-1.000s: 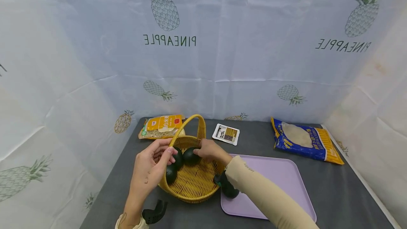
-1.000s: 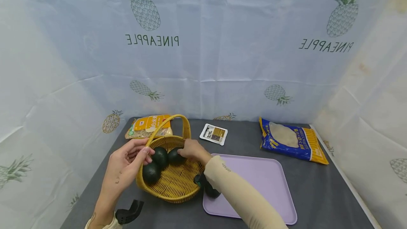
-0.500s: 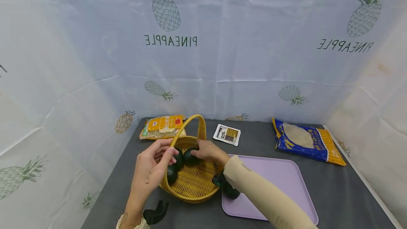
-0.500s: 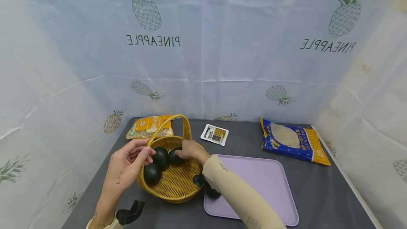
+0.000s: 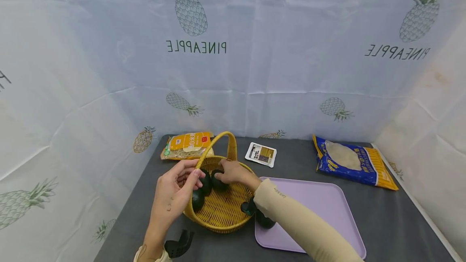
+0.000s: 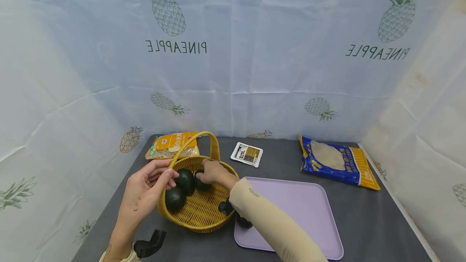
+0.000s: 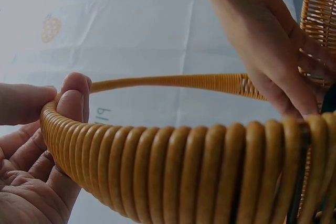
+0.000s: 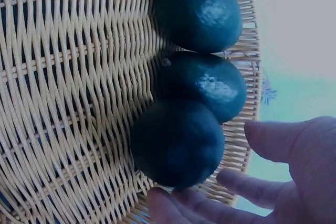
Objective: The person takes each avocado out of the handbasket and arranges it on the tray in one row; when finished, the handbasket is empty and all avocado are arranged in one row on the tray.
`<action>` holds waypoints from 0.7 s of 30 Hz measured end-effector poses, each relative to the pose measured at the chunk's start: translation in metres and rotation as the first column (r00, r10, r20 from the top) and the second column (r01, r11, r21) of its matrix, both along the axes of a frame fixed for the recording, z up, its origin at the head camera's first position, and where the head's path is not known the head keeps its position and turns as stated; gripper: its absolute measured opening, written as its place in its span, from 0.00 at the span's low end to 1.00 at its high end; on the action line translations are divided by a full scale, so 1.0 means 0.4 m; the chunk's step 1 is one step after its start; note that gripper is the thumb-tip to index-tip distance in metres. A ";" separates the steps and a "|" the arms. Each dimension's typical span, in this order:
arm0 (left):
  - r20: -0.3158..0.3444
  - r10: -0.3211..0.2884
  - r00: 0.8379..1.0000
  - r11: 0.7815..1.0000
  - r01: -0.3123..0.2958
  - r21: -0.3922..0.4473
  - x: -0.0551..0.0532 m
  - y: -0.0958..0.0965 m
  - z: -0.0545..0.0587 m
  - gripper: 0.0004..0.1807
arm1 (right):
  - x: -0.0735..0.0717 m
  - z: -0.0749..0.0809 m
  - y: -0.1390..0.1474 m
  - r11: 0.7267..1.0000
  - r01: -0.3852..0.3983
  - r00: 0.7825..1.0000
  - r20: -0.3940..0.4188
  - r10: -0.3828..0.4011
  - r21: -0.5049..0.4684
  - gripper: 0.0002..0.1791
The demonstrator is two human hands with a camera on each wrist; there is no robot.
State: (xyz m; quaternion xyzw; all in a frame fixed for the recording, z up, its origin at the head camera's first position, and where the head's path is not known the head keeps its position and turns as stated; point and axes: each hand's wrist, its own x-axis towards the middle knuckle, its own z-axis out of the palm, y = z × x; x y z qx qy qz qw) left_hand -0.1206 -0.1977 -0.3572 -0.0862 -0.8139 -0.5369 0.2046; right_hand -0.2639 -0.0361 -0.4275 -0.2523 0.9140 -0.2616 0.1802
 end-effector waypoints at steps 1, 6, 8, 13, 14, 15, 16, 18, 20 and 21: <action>0.001 0.000 1.000 1.000 0.000 0.000 0.000 0.000 0.000 0.13 | 0.000 0.000 -0.001 1.000 -0.009 1.000 0.007 0.009 0.007 0.25; 0.004 0.001 1.000 1.000 -0.001 0.000 0.000 0.000 -0.001 0.13 | 0.000 -0.003 -0.005 0.998 -0.040 0.999 0.012 0.039 0.041 0.25; 0.003 0.002 1.000 1.000 -0.002 -0.001 0.000 0.000 -0.001 0.12 | -0.001 -0.004 -0.008 0.998 -0.044 0.999 0.007 0.044 0.053 0.25; -0.001 0.002 1.000 1.000 -0.002 0.001 0.001 0.001 0.000 0.12 | -0.006 -0.008 -0.014 0.996 -0.041 0.999 -0.002 0.041 0.078 0.23; -0.001 0.003 1.000 1.000 -0.003 0.002 0.002 0.001 0.000 0.12 | -0.007 -0.009 -0.015 0.996 -0.040 0.999 -0.004 0.041 0.081 0.23; -0.001 0.003 1.000 1.000 -0.003 0.004 0.002 0.001 0.000 0.12 | -0.008 -0.010 -0.016 0.996 -0.039 0.999 -0.006 0.040 0.085 0.23; -0.001 0.004 1.000 1.000 -0.004 0.004 0.002 0.001 -0.001 0.12 | -0.009 -0.012 -0.018 0.995 -0.040 0.999 -0.008 0.041 0.087 0.23; -0.002 0.006 1.000 1.000 -0.006 0.005 0.003 0.001 -0.001 0.12 | -0.010 -0.013 -0.020 0.995 -0.041 0.999 -0.007 0.041 0.086 0.23; -0.002 0.008 1.000 1.000 -0.008 0.005 0.003 0.001 -0.001 0.12 | -0.011 -0.015 -0.022 0.996 -0.040 0.999 -0.005 0.040 0.085 0.24; -0.003 0.008 1.000 1.000 -0.008 0.005 0.004 0.001 -0.001 0.12 | -0.012 -0.016 -0.023 0.996 -0.038 0.999 -0.001 0.038 0.082 0.24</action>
